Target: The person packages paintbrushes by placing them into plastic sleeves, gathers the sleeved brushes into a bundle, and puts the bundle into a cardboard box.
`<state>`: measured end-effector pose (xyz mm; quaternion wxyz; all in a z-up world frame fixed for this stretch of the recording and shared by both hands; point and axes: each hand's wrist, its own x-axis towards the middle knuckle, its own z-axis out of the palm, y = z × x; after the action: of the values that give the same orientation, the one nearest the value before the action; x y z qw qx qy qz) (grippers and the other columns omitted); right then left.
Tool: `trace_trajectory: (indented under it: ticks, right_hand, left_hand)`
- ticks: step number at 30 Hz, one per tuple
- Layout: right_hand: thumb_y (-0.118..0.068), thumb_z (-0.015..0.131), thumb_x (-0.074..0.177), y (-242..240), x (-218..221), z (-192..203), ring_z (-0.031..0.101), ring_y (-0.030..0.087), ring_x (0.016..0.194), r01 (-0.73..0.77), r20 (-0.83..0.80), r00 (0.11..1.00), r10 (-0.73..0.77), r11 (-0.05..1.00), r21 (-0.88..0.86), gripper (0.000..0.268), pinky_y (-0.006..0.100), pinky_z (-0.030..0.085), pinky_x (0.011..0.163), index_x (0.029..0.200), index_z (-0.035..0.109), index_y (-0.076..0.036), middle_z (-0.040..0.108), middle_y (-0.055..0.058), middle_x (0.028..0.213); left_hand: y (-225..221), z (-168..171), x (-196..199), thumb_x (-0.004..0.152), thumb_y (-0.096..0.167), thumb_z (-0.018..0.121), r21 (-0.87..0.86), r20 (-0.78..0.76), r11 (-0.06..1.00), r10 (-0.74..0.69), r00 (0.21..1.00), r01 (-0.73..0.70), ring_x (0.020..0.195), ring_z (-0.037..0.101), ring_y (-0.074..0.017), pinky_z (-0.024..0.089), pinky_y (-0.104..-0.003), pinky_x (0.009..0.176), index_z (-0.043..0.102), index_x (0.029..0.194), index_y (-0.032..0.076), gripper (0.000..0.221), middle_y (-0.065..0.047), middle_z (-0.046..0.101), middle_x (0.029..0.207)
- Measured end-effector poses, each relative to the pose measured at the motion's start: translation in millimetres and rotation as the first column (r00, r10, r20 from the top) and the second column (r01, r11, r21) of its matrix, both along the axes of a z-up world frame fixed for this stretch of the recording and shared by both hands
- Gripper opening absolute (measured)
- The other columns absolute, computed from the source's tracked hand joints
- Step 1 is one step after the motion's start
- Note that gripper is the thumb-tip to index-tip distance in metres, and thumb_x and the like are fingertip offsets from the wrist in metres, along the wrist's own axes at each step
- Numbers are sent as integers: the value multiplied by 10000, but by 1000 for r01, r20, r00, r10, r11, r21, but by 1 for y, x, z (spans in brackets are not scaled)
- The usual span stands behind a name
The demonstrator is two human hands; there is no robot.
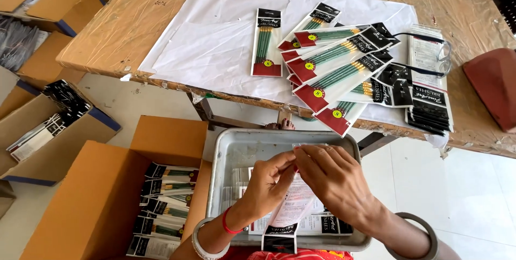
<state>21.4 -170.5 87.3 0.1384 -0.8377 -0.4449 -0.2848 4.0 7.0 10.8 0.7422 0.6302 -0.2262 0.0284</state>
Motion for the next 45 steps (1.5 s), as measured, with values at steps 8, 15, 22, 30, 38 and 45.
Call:
trace_trajectory:
  ticks: [8,15,22,30,38,45]
  right_hand:
    - [-65,801,787,-30,7,-26,719,201,817,7,-314,948,48,985,173,252,334,598,717,1024,721,-37,737,82,983]
    - [96,661,1018,-152,-19,-94,717,133,970,610,-604,772,-198,495,618,114,223,581,883,1095,721,37,735,117,1037]
    - [-12,606,934,-119,-19,-113,697,261,1128,621,-603,705,-374,736,269,334,375,547,937,1248,707,38,725,177,1232]
    - [2,752,843,-66,-46,-134,760,173,862,453,-720,644,260,628,633,148,294,593,769,972,807,47,794,156,937]
    - [-68,719,815,-106,-51,-133,832,173,751,275,-648,726,229,768,579,148,328,648,677,917,826,-61,820,98,843]
    - [-224,822,858,-128,-38,-115,822,188,819,-187,-528,700,481,837,514,115,335,667,717,943,821,-148,840,54,881]
  left_hand:
    - [-11,-7,-15,1044,-40,557,184,-39,983,-13,999,20,805,657,-132,532,-257,741,652,1254,-87,236,-148,736,922]
    - [-1,-21,-23,1078,-10,473,37,46,999,-31,998,29,1183,719,-203,601,-266,906,542,1411,-76,347,-206,731,1215]
    - [5,-22,-22,1083,29,494,56,-62,997,-56,997,60,1140,724,-230,571,-271,877,555,1402,-82,344,-214,752,1196]
    - [10,-7,-31,1078,46,594,165,155,986,-16,988,-10,1047,771,-213,643,-314,885,654,1215,-61,184,-181,776,1119]
    - [31,19,-44,998,34,756,293,433,952,-51,900,-87,854,803,-204,648,-290,696,716,1111,16,122,-131,790,975]
    - [46,31,-52,984,-17,758,225,352,959,-244,904,172,883,794,-196,648,-271,746,750,1155,73,193,-135,786,1066]
